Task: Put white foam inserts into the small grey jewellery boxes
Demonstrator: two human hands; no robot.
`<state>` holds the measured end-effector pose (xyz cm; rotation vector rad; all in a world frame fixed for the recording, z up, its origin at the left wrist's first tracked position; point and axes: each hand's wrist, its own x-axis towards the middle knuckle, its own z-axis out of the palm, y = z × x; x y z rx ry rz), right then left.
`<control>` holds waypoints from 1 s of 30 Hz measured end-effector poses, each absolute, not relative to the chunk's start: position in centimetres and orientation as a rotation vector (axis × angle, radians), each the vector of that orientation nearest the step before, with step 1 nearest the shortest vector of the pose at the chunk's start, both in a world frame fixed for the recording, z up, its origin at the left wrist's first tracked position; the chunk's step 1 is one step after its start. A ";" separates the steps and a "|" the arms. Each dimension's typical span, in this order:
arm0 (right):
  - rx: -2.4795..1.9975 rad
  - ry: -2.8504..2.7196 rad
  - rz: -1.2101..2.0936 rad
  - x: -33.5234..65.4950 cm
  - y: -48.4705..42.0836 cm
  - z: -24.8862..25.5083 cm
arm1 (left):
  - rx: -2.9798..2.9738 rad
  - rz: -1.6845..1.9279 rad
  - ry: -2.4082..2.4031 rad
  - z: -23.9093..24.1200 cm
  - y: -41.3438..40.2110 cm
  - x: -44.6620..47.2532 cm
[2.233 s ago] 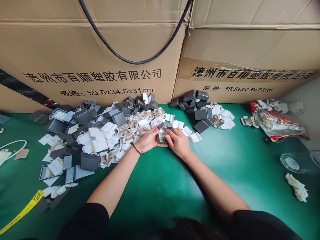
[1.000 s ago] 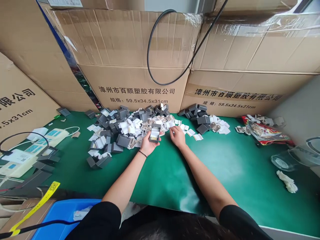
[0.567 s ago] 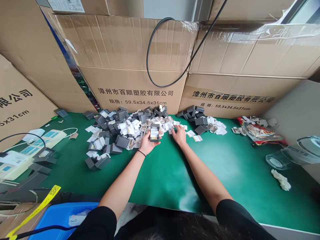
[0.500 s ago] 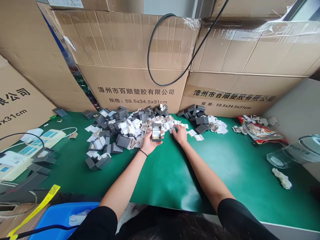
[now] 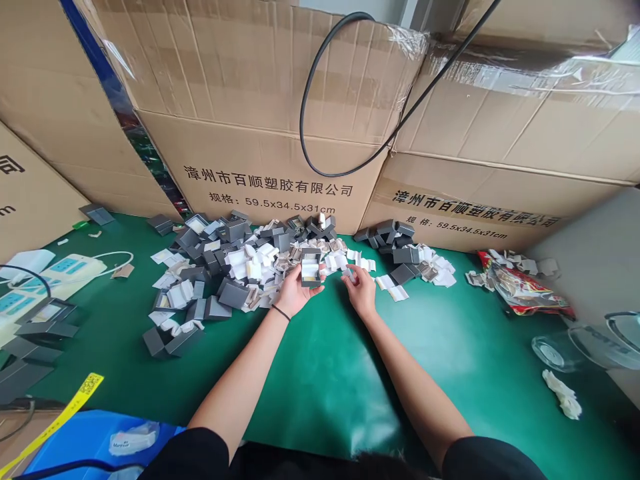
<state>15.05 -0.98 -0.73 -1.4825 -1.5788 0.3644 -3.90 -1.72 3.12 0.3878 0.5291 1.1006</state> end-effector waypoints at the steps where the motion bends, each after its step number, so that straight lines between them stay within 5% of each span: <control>1: -1.441 -1.509 0.471 14.9 -0.9 -0.7 | 0.363 1.113 0.526 3.2 -0.9 -3.5; 6: -1.143 -1.190 1.031 15.1 0.6 -0.4 | 0.399 1.044 0.510 2.4 2.6 -1.3; 14: -1.008 -1.009 1.180 16.9 3.2 -0.1 | 0.487 0.975 0.559 2.2 3.3 -0.9; 17: -1.064 -1.081 1.015 17.1 3.1 -0.2 | 0.466 0.971 0.564 2.5 2.9 -0.5; 23: -1.188 -1.444 0.093 16.9 1.0 0.2 | 0.419 0.987 0.501 2.7 2.3 0.1; 30: -1.066 -1.610 -0.161 16.7 0.6 0.5 | 0.467 0.755 0.518 2.1 2.1 0.2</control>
